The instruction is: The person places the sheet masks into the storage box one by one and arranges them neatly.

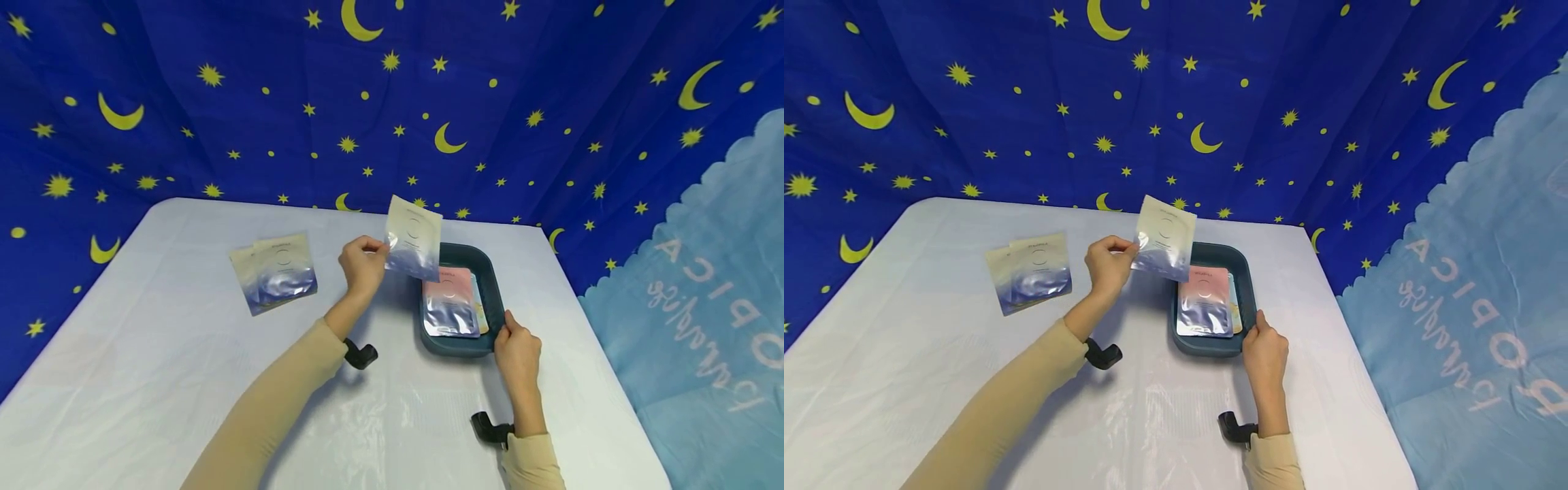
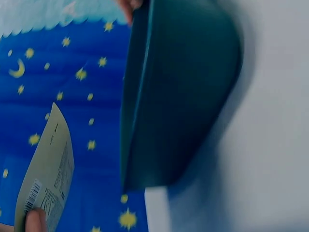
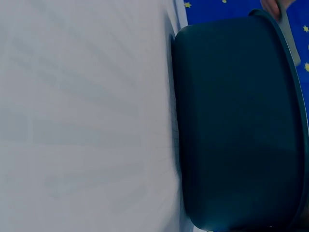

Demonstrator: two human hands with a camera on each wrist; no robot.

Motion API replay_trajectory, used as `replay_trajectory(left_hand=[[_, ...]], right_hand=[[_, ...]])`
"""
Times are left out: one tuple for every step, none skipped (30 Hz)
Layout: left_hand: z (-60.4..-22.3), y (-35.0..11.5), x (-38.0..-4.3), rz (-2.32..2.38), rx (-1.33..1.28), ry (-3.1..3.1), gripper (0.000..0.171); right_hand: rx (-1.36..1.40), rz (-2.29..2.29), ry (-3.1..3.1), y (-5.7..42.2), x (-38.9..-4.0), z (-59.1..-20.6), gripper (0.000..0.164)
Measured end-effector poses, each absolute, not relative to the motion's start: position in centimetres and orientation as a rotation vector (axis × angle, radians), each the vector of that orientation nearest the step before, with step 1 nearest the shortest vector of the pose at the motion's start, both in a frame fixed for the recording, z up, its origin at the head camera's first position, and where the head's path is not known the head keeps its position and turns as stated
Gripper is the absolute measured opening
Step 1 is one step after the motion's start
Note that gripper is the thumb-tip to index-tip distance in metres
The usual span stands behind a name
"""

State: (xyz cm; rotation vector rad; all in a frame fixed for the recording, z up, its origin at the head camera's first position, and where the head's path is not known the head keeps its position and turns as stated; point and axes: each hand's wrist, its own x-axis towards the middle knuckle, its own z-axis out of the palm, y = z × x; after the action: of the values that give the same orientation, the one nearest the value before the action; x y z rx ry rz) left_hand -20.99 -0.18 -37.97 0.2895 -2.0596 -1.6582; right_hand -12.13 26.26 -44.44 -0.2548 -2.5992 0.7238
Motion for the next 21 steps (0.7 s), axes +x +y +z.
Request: replay_trajectory(left_hand=[[-38.2, 0.6, -20.9, -1.669, 0.275, -2.076, 0.007], [-38.4, 1.3, -20.7, -1.673, 0.265, -2.095, 0.008], [-38.6, 2.0, -20.6, -1.684, 0.254, -2.111, 0.008], [-38.9, 2.6, -20.4, -1.691, 0.246, -2.127, 0.009], [-39.2, 3.2, -20.3, -1.694, 0.235, -2.143, 0.009], [-39.4, 3.8, -20.1, -1.707, 0.222, -2.154, 0.010], [-39.7, 4.3, -19.9, -1.727, 0.207, -2.164, 0.010], [-39.9, 4.8, -19.7, -1.741, 0.190, -2.178, 0.010], [-40.1, 5.2, -19.6, -1.745, 0.168, -2.191, 0.010], [-40.3, 5.6, -19.4, -1.743, 0.151, -2.208, 0.010], [-40.5, 5.9, -19.3, -1.741, 0.133, -2.224, 0.011], [-40.6, 6.2, -19.2, -1.736, 0.118, -2.239, 0.011], [-40.7, 6.5, -19.1, -1.717, 0.102, -2.255, 0.011], [-40.8, 6.7, -19.0, -1.694, 0.089, -2.267, 0.011], [-40.9, 6.9, -19.0, -1.672, 0.072, -2.276, 0.011], [-40.9, 7.2, -18.9, -1.654, 0.060, -2.292, 0.010], [-40.9, 7.3, -18.8, -1.630, 0.035, -2.305, 0.009], [-41.0, 7.5, -18.8, -1.607, 0.006, -2.321, 0.010], [-41.0, 7.6, -18.7, -1.586, -0.030, -2.344, 0.013], [-41.0, 7.7, -18.6, -1.564, -0.064, -2.368, 0.013], [-41.0, 7.7, -18.4, -1.546, -0.099, -2.397, 0.017]], right_hand=[[-0.260, 0.724, -2.601, 26.3, -12.1, -44.5, 0.036], [-0.265, 0.724, -2.600, 26.2, -12.1, -44.5, 0.036], [-0.269, 0.722, -2.602, 26.3, -12.1, -44.5, 0.036], [-0.273, 0.725, -2.602, 26.2, -12.1, -44.5, 0.036], [-0.274, 0.728, -2.601, 26.2, -12.1, -44.5, 0.036], [-0.274, 0.730, -2.601, 26.2, -12.1, -44.5, 0.036], [-0.273, 0.730, -2.601, 26.2, -12.1, -44.5, 0.036], [-0.268, 0.731, -2.600, 26.2, -12.0, -44.5, 0.036], [-0.263, 0.730, -2.600, 26.2, -12.0, -44.6, 0.036], [-0.256, 0.731, -2.596, 26.2, -12.0, -44.6, 0.036], [-0.251, 0.728, -2.592, 26.2, -12.0, -44.7, 0.036], [-0.245, 0.722, -2.588, 26.2, -12.0, -44.7, 0.036], [-0.240, 0.718, -2.582, 26.2, -12.0, -44.7, 0.036], [-0.235, 0.718, -2.577, 26.2, -12.0, -44.7, 0.036], [-0.232, 0.715, -2.574, 26.3, -12.0, -44.7, 0.036], [-0.230, 0.713, -2.571, 26.3, -12.0, -44.7, 0.036], [-0.227, 0.710, -2.569, 26.3, -12.1, -44.6, 0.036], [-0.224, 0.712, -2.568, 26.3, -12.1, -44.6, 0.037], [-0.223, 0.718, -2.570, 26.3, -12.1, -44.6, 0.037], [-0.223, 0.725, -2.571, 26.3, -12.1, -44.5, 0.037], [-0.224, 0.730, -2.574, 26.3, -12.1, -44.5, 0.037]])
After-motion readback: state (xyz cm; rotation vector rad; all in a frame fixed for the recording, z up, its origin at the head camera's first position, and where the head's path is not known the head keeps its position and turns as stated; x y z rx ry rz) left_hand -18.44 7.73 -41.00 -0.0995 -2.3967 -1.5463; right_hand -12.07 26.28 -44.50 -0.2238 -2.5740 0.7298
